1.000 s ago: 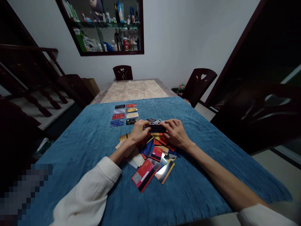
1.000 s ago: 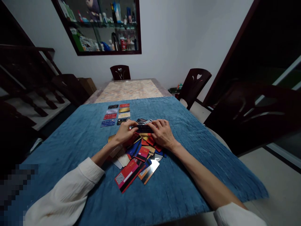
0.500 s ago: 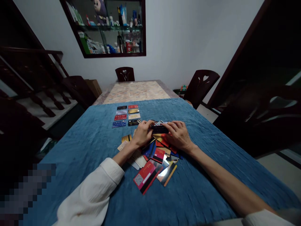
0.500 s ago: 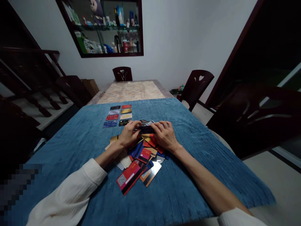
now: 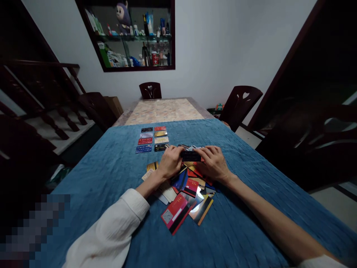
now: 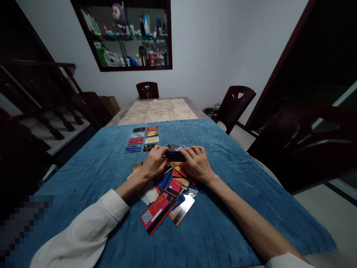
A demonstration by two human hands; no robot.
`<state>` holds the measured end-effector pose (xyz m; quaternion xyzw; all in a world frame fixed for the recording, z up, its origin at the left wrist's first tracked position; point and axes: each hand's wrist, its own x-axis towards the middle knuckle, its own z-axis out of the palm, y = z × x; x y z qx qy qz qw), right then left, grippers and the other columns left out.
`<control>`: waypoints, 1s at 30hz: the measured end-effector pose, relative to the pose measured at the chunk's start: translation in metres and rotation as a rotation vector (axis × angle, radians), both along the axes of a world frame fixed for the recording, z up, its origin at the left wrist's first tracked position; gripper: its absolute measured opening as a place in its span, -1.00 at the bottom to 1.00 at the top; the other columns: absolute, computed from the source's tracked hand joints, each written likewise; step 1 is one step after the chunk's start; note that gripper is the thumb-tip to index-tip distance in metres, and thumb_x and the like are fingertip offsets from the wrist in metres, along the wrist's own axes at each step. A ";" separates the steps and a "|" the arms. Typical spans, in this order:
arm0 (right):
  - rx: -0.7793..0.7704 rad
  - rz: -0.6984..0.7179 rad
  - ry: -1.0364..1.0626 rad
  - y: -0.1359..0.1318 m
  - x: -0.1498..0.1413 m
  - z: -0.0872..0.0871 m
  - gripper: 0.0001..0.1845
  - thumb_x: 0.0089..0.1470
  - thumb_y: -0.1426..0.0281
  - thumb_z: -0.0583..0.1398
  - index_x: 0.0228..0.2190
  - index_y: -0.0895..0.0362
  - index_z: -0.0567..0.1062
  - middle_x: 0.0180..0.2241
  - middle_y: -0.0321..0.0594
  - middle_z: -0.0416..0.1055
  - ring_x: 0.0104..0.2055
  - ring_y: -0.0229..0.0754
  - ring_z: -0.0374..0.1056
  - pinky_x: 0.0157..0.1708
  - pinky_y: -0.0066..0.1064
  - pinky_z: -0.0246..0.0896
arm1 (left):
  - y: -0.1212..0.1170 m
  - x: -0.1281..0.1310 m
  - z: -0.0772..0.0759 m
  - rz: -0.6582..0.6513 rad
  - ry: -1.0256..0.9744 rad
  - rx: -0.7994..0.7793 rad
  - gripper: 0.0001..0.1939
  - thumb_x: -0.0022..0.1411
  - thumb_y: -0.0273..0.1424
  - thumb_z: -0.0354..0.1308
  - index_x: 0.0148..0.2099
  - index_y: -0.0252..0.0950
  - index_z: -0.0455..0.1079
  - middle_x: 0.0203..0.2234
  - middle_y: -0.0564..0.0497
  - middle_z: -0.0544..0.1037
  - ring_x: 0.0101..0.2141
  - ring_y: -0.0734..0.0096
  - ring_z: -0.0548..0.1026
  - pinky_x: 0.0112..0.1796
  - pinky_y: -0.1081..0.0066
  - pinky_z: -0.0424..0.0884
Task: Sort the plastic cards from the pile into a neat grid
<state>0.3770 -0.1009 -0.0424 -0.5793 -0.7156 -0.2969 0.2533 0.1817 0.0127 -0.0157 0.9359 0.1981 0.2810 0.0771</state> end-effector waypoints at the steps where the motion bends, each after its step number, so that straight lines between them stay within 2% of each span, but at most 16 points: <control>1: -0.010 -0.002 0.000 0.000 -0.001 0.001 -0.55 0.17 0.34 0.19 0.09 0.15 0.44 -0.06 -0.03 0.51 -0.02 0.03 0.24 0.00 -0.13 0.04 | 0.000 -0.002 0.000 0.000 0.014 0.014 -0.65 0.16 -0.58 0.07 0.01 -0.30 0.36 -0.14 -0.14 0.52 -0.08 0.13 0.39 -0.02 0.16 0.40; 5: -0.051 0.001 0.012 0.003 -0.007 0.005 -0.56 0.15 0.35 0.19 0.08 0.15 0.44 -0.05 -0.03 0.50 -0.01 0.03 0.23 0.00 -0.13 0.03 | 0.000 -0.010 0.000 0.016 0.042 0.071 -0.61 0.17 -0.55 0.09 0.06 -0.29 0.32 -0.09 -0.16 0.51 -0.05 0.10 0.39 0.00 0.11 0.39; 12: -0.081 0.045 0.061 0.016 -0.019 0.013 -0.55 0.20 0.18 0.18 0.04 0.16 0.44 -0.08 -0.05 0.51 -0.04 0.00 0.24 -0.04 -0.18 0.04 | 0.005 -0.028 0.004 0.032 0.060 0.116 -0.56 0.20 -0.50 0.12 0.14 -0.31 0.25 0.01 -0.19 0.45 0.02 0.07 0.37 0.05 0.09 0.37; 22: -0.163 0.045 0.023 0.043 -0.035 0.018 -0.54 0.15 0.21 0.25 0.04 0.12 0.46 -0.05 0.01 0.44 -0.03 0.04 0.21 -0.12 -0.21 0.07 | 0.024 -0.054 0.004 0.074 0.091 0.137 -0.49 0.16 -0.49 0.17 0.17 -0.33 0.26 0.08 -0.27 0.38 0.07 -0.02 0.36 0.06 0.03 0.36; 30: -0.307 0.090 0.022 0.073 -0.048 0.021 -0.41 0.09 0.22 0.28 0.12 0.17 0.40 0.03 0.03 0.39 0.05 0.07 0.15 -0.09 -0.17 0.09 | 0.045 -0.074 0.008 0.093 0.131 0.109 -0.51 0.15 -0.42 0.20 0.14 -0.33 0.31 0.05 -0.28 0.39 0.06 -0.05 0.35 0.04 0.00 0.36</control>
